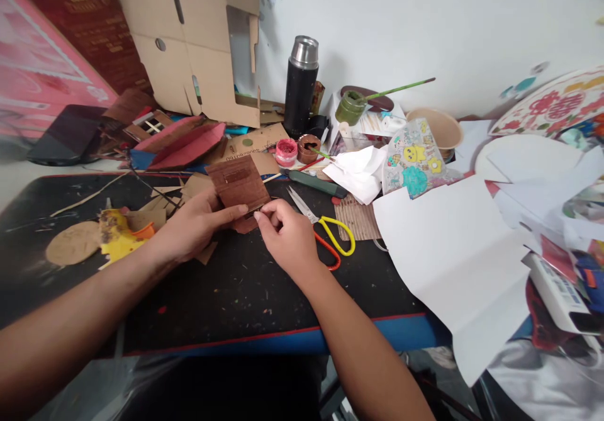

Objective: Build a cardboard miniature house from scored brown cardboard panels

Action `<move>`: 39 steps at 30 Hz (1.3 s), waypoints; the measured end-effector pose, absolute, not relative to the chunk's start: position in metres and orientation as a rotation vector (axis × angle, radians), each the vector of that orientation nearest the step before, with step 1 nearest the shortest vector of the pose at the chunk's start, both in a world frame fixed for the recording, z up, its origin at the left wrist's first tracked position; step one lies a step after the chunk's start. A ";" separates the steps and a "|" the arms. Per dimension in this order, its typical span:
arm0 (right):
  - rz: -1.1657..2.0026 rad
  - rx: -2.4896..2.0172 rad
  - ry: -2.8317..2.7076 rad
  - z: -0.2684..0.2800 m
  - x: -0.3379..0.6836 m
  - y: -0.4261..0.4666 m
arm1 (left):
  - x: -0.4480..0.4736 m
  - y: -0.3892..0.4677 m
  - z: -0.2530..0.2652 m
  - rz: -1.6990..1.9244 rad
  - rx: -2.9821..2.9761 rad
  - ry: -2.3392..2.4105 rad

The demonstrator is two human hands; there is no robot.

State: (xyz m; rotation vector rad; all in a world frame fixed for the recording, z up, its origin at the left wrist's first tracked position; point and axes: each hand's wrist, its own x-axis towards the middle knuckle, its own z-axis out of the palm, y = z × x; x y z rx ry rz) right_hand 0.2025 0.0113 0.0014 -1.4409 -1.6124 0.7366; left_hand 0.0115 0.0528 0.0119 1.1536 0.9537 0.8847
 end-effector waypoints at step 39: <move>1.001 -1.385 -1.430 0.010 0.206 0.012 | 0.012 0.052 0.020 0.888 1.108 0.955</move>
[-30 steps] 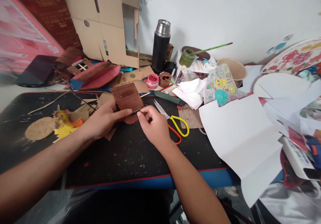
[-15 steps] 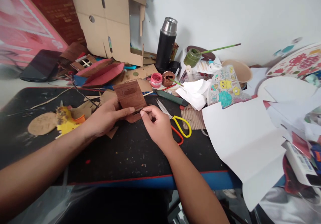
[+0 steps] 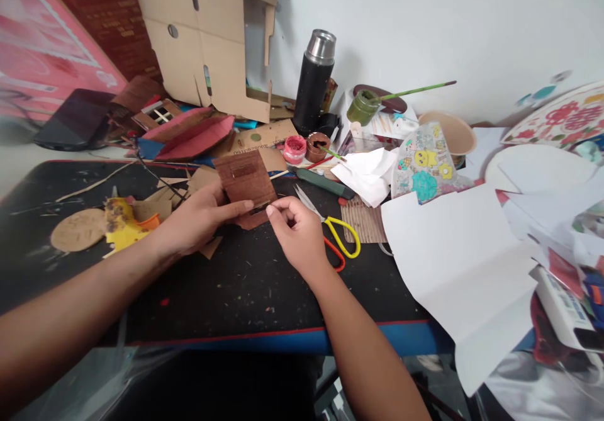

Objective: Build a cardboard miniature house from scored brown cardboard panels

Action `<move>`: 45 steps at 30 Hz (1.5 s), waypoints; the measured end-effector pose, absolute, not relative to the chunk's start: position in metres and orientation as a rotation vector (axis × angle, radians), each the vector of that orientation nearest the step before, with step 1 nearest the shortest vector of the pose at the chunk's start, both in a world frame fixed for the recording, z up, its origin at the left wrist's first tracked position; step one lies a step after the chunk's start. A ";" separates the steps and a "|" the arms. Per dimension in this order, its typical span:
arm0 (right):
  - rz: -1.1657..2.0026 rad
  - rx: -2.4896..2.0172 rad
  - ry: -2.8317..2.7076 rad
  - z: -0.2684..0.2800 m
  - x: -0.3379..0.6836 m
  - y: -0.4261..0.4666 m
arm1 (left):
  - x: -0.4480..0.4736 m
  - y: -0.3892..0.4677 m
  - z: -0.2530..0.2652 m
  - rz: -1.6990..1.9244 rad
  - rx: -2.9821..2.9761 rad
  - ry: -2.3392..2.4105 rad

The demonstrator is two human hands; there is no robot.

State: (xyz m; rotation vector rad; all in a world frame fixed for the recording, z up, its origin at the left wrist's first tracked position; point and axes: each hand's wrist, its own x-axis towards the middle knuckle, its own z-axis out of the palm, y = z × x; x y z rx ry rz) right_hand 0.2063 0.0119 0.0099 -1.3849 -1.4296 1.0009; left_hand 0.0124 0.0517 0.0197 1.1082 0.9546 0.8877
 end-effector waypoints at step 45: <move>1.020 -1.321 -1.444 0.007 0.207 0.011 | 0.012 0.050 0.021 0.846 1.113 0.956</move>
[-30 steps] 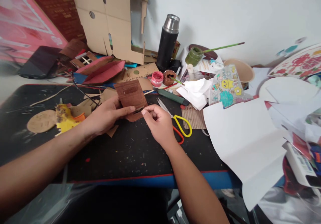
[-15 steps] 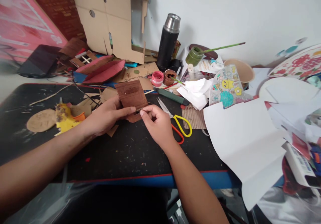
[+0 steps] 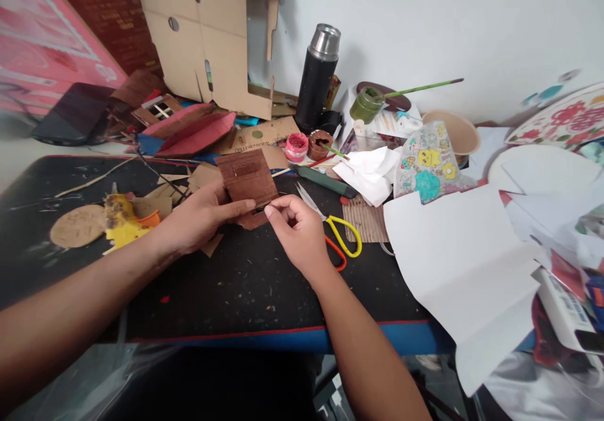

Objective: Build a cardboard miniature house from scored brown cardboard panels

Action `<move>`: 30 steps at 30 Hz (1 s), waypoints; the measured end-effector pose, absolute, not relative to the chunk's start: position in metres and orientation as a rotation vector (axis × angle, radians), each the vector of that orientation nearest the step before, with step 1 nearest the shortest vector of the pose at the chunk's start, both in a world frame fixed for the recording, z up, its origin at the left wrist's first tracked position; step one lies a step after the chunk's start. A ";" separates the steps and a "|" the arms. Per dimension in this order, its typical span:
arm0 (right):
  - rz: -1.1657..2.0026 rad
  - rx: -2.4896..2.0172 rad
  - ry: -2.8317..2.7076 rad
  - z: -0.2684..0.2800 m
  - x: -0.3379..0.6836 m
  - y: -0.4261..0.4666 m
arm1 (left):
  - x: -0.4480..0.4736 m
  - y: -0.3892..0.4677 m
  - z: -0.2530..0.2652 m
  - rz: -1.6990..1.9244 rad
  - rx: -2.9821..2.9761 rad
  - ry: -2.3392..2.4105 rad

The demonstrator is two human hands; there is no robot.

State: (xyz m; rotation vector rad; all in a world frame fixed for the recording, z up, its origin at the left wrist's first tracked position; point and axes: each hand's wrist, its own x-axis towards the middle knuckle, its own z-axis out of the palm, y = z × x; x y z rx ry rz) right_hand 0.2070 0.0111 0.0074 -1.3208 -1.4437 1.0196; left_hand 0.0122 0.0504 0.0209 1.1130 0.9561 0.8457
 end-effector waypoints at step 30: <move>0.862 -1.384 -1.508 0.008 0.202 0.011 | 0.014 0.047 0.023 0.827 1.037 0.977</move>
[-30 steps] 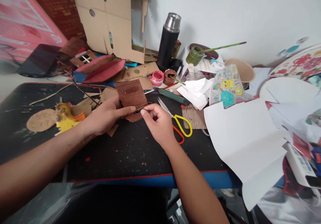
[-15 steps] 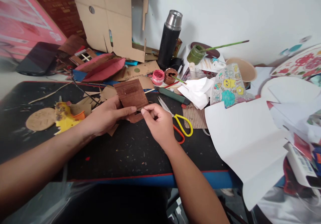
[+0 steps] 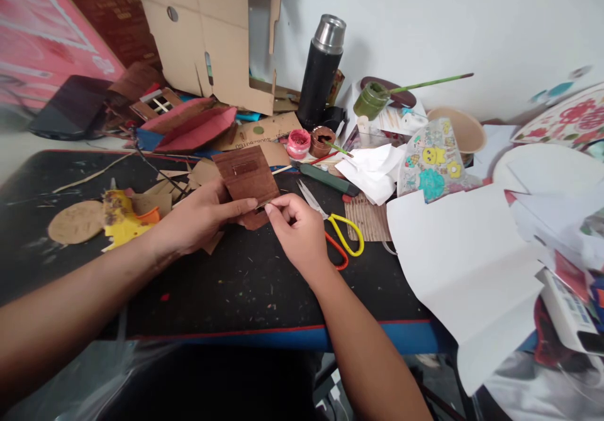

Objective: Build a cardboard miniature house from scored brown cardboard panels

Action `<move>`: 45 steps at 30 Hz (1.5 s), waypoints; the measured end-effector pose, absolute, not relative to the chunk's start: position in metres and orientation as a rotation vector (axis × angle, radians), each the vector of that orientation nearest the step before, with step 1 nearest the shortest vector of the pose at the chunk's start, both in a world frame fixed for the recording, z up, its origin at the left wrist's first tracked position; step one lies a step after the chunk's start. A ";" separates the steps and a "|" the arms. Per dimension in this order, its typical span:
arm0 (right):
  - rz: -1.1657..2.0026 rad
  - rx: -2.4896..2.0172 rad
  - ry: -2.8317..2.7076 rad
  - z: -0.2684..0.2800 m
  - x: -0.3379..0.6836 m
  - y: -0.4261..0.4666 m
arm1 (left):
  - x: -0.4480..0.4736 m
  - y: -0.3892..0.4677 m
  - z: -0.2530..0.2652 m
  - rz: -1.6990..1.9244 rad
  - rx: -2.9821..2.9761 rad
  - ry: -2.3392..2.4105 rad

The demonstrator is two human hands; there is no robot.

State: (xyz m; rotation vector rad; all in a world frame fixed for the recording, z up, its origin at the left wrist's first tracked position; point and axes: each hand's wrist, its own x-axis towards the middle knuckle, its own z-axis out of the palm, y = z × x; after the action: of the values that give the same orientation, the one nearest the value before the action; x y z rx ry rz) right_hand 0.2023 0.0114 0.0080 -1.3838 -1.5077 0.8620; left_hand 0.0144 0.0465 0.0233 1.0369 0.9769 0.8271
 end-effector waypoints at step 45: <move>0.859 -1.411 -1.595 0.005 0.204 0.010 | 0.012 0.049 0.024 0.799 1.143 1.041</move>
State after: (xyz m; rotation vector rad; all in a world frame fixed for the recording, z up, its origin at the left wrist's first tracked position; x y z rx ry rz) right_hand 0.2044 0.0097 0.0053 -1.4111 -1.5946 0.8591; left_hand 0.0119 0.0489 0.0239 1.1429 1.0413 0.7994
